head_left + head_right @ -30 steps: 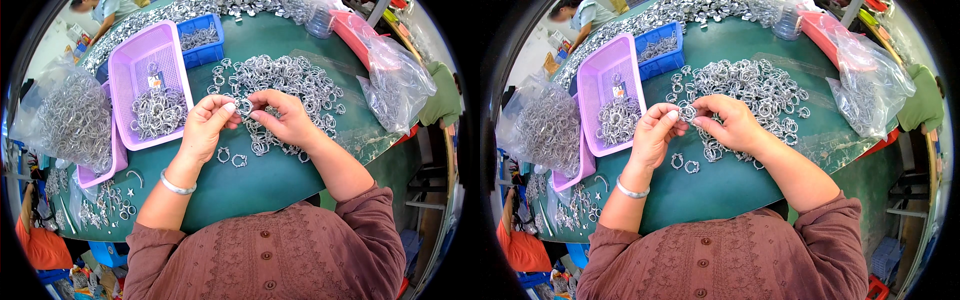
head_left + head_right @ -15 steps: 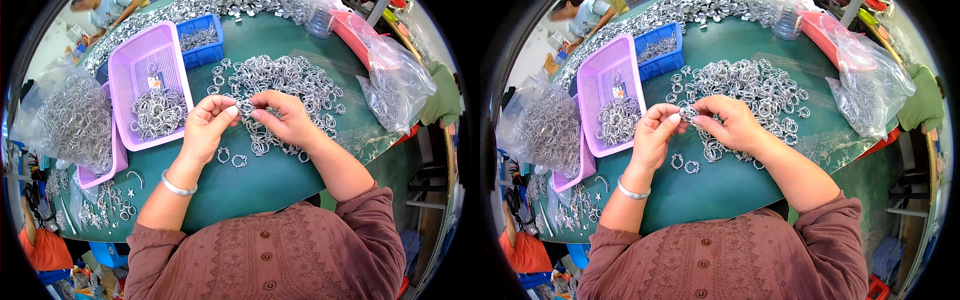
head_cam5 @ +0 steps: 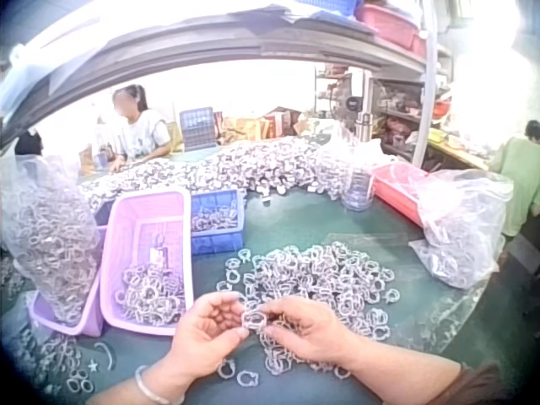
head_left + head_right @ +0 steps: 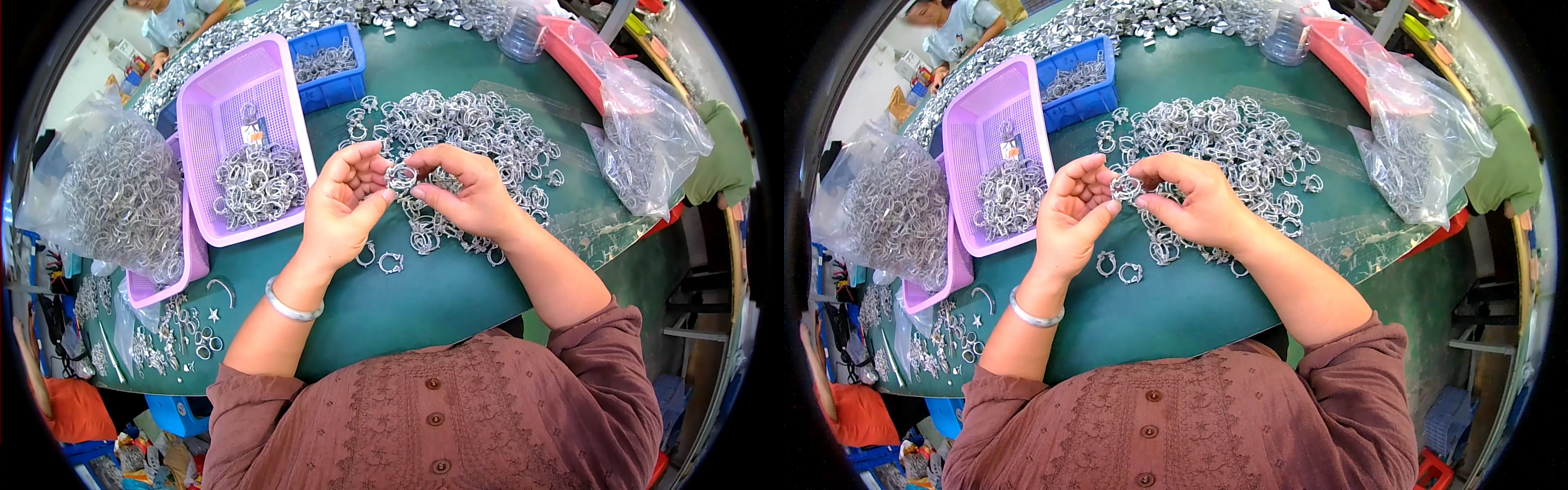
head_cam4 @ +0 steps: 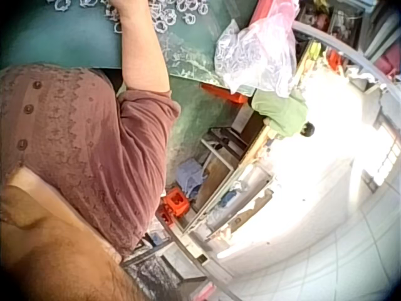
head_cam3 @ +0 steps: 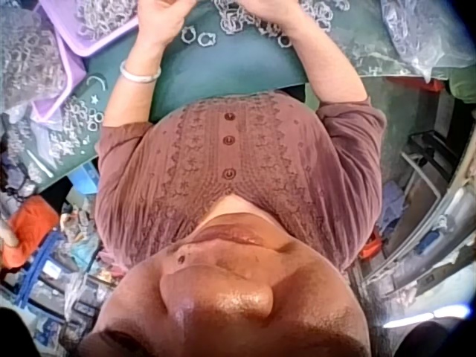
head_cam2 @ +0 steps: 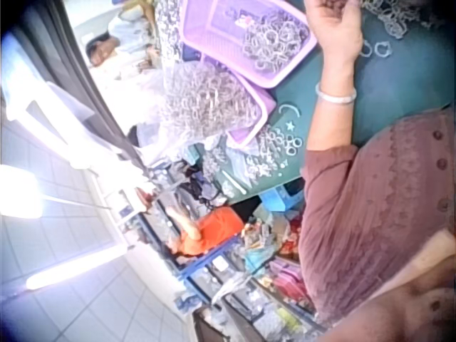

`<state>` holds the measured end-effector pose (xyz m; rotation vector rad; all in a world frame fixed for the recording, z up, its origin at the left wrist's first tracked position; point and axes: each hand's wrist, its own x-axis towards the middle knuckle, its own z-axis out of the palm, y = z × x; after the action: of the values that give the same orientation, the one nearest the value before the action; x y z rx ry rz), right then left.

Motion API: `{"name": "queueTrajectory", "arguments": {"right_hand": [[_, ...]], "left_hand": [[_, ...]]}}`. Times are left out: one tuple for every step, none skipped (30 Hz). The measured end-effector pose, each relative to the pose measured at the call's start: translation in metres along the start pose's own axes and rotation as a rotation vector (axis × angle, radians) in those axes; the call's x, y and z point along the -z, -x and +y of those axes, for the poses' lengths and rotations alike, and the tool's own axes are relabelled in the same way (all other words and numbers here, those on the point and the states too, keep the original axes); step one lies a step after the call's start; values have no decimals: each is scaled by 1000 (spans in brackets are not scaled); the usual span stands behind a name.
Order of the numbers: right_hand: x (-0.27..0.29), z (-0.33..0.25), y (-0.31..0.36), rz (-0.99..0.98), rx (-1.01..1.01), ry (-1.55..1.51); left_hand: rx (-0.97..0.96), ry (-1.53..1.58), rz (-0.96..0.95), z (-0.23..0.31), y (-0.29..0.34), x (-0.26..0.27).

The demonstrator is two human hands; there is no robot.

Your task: The person assembles metal clips by picking pieces from the table and connecting them together by hand.

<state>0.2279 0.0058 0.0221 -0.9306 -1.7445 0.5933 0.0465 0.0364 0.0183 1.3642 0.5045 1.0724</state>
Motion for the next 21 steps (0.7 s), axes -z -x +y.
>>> {"name": "queueTrajectory", "arguments": {"right_hand": [[0,1,0,-2,16,0],[0,1,0,-4,32,1],[0,0,0,-4,32,0],[0,0,0,1,22,-4],[0,-1,0,6,13,-8],[0,-1,1,7,12,-8],[-1,0,1,14,5,-19],[-1,0,1,22,-3,-29],[-1,0,1,22,-3,-30],[-1,0,1,22,4,-31],[-1,0,1,23,11,-33],[-1,0,1,23,10,-33],[-1,0,1,26,13,-30],[-1,0,1,28,15,-27],[-1,0,1,29,15,-27],[-1,0,1,32,13,-19],[-1,0,1,35,10,-10],[-1,0,1,36,10,-10],[-1,0,1,33,9,-15],[-1,0,1,30,8,-20],[-1,-1,1,30,8,-20]], "left_hand": [[-19,-12,-1,0,0,0],[-19,-12,-2,-1,0,0],[-36,-35,-4,-1,0,0],[-53,-58,-7,-1,0,0],[-52,-58,-7,-1,0,-1],[-64,-90,0,0,0,-2],[-75,-123,7,0,0,-2],[-75,-123,7,-1,0,-2],[-92,-123,1,-2,-1,-1],[-110,-123,-5,-3,-1,-1],[-110,-123,-5,-3,0,0],[-119,-129,-21,-3,-1,0],[-128,-135,-36,-3,-1,0],[-128,-135,-36,-3,-1,0],[-123,-136,-36,-3,-1,0],[-118,-137,-36,-3,-1,0],[-118,-137,-36,-3,0,1],[-93,-116,-28,-4,-1,0],[-68,-94,-20,-4,-1,0],[-67,-94,-20,-4,-1,0],[-35,-69,-9,-3,-1,0]]}}
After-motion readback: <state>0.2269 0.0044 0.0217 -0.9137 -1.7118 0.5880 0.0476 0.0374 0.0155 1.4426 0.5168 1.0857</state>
